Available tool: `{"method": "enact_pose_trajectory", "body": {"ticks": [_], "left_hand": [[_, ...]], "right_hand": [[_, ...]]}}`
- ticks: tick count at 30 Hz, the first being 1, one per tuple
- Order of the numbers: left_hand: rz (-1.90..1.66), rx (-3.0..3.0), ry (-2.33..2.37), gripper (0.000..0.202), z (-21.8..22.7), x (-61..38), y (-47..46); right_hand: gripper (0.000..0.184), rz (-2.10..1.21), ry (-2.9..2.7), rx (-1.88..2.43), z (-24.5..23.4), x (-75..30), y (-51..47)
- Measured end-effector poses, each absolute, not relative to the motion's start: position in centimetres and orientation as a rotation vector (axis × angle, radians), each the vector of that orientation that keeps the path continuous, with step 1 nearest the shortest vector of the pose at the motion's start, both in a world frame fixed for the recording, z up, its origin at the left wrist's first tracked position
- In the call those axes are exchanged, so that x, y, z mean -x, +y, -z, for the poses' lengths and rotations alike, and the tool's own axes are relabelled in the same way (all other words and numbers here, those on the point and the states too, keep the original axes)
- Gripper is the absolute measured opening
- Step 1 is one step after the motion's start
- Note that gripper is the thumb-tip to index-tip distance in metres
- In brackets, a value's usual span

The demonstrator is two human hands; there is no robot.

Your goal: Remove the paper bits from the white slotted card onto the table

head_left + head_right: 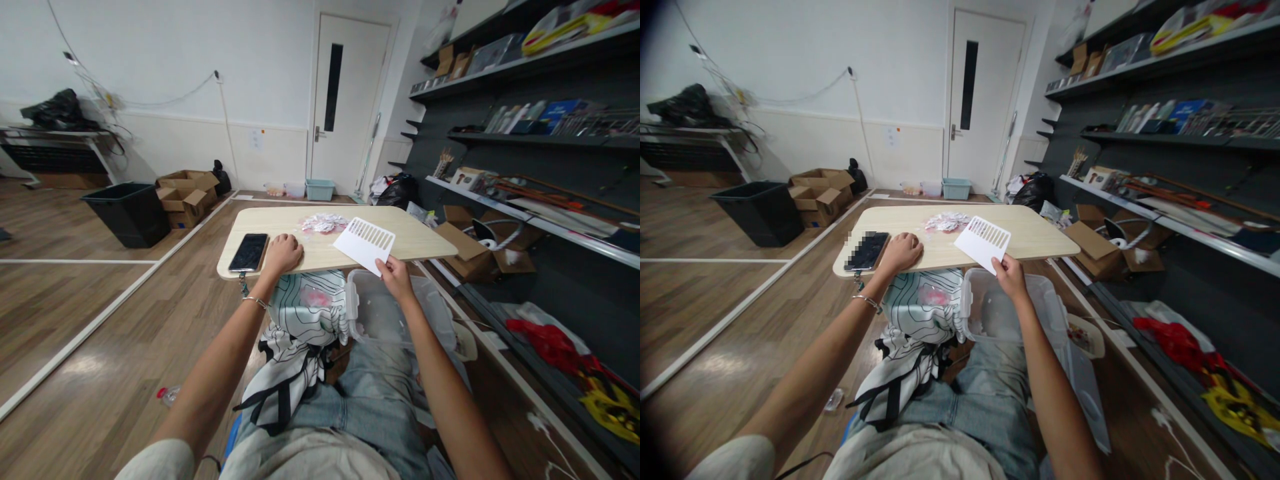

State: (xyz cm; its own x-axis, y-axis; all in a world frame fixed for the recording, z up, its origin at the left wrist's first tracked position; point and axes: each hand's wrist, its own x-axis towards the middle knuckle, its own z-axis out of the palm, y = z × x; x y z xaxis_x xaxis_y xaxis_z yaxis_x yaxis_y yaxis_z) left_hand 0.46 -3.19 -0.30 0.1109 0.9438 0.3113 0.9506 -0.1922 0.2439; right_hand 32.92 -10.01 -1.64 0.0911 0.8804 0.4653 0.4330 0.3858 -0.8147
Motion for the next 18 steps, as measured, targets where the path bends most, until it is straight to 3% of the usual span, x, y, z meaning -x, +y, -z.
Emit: {"method": "enact_pose_trajectory", "body": {"ticks": [11, 18], "left_hand": [[0.641, 2.326, -1.984, 0.039, 0.4, -0.4, -3.2], [0.619, 2.325, -1.986, 0.038, 0.5, -0.4, -3.2]], "right_hand": [[0.042, -0.246, -1.587, 1.298, 2.2, -32.8, -10.9], [0.041, 0.090, -1.519, 1.399, 3.0, -32.2, -13.7]]}}
